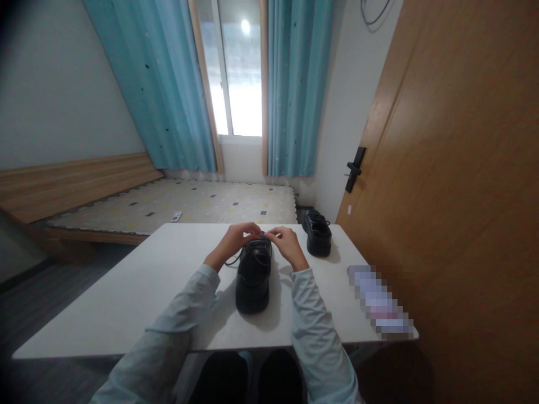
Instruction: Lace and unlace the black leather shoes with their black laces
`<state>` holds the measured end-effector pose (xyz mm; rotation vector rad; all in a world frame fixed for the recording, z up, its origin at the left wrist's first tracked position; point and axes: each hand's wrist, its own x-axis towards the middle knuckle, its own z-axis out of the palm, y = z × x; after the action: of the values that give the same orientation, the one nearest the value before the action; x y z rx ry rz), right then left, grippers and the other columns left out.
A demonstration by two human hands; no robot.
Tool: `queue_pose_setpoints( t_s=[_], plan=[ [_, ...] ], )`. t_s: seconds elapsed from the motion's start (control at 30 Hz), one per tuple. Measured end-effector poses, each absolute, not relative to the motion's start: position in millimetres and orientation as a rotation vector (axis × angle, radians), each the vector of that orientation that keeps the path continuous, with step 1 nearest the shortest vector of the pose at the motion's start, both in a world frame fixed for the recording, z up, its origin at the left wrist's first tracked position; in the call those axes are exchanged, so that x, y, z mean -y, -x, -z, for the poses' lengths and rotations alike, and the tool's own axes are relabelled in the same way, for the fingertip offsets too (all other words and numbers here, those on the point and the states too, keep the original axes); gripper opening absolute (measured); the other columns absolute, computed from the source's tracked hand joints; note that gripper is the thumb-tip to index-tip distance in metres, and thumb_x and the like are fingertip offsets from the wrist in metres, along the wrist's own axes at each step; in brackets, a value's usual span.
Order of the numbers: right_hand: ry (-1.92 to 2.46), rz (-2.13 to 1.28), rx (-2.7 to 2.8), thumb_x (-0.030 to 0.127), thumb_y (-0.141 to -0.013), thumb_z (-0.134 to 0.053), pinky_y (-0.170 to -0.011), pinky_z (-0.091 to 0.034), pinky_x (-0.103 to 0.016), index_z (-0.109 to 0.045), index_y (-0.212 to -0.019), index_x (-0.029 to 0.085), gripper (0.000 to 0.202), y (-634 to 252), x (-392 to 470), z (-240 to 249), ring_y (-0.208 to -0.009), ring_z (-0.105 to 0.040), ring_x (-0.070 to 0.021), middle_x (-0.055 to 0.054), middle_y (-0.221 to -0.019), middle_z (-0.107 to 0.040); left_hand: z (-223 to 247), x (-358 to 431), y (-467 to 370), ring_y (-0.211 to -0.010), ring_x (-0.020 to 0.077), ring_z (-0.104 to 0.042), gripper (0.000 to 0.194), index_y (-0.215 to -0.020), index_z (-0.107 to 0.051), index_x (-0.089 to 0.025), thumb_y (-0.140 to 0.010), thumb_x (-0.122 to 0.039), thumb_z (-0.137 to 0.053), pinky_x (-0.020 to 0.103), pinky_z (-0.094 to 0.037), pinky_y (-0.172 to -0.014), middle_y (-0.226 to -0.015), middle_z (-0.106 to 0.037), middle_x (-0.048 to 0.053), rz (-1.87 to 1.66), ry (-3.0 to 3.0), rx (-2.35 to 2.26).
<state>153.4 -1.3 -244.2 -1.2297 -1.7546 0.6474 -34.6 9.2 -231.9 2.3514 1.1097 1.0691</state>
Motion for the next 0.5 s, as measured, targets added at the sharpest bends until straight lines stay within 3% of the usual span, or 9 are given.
queue_pose_setpoints(
  t_s=[0.13, 0.33, 0.5],
  plan=[
    [1.225, -0.518, 1.767, 0.036, -0.077, -0.062, -0.067, -0.046, -0.03, -0.071, -0.077, 0.016, 0.022, -151, 0, 245, -0.069, -0.059, -0.017, -0.007, -0.08, -0.071, 220, -9, 21, -0.079, 0.0136, -0.065, 0.013, -0.088, -0.065, -0.019, -0.076, -0.016, -0.063, 0.022, -0.047, -0.074, -0.082, -0.071, -0.001, -0.981, -2.39, -1.053],
    [1.199, -0.716, 1.717, 0.034, -0.073, -0.063, -0.064, -0.046, -0.029, -0.071, -0.073, 0.013, 0.022, -154, -4, 250, -0.064, -0.061, -0.0174, -0.007, -0.068, -0.07, 224, -10, 14, -0.077, 0.0132, -0.065, 0.008, -0.086, -0.063, -0.019, -0.078, -0.019, -0.063, 0.022, -0.047, -0.073, -0.08, -0.069, -0.001, -0.988, -2.46, -1.036],
    [1.096, -0.751, 1.778, 0.026, -0.072, -0.063, -0.07, -0.046, -0.03, -0.072, -0.075, 0.015, 0.015, -155, 0, 246, -0.072, -0.063, -0.0189, -0.007, -0.076, -0.073, 232, -12, 17, -0.073, 0.0111, -0.061, 0.008, -0.083, -0.063, -0.017, -0.079, -0.024, -0.064, 0.022, -0.045, -0.069, -0.088, -0.061, 0.002, -1.161, -2.502, -1.037]
  ],
)
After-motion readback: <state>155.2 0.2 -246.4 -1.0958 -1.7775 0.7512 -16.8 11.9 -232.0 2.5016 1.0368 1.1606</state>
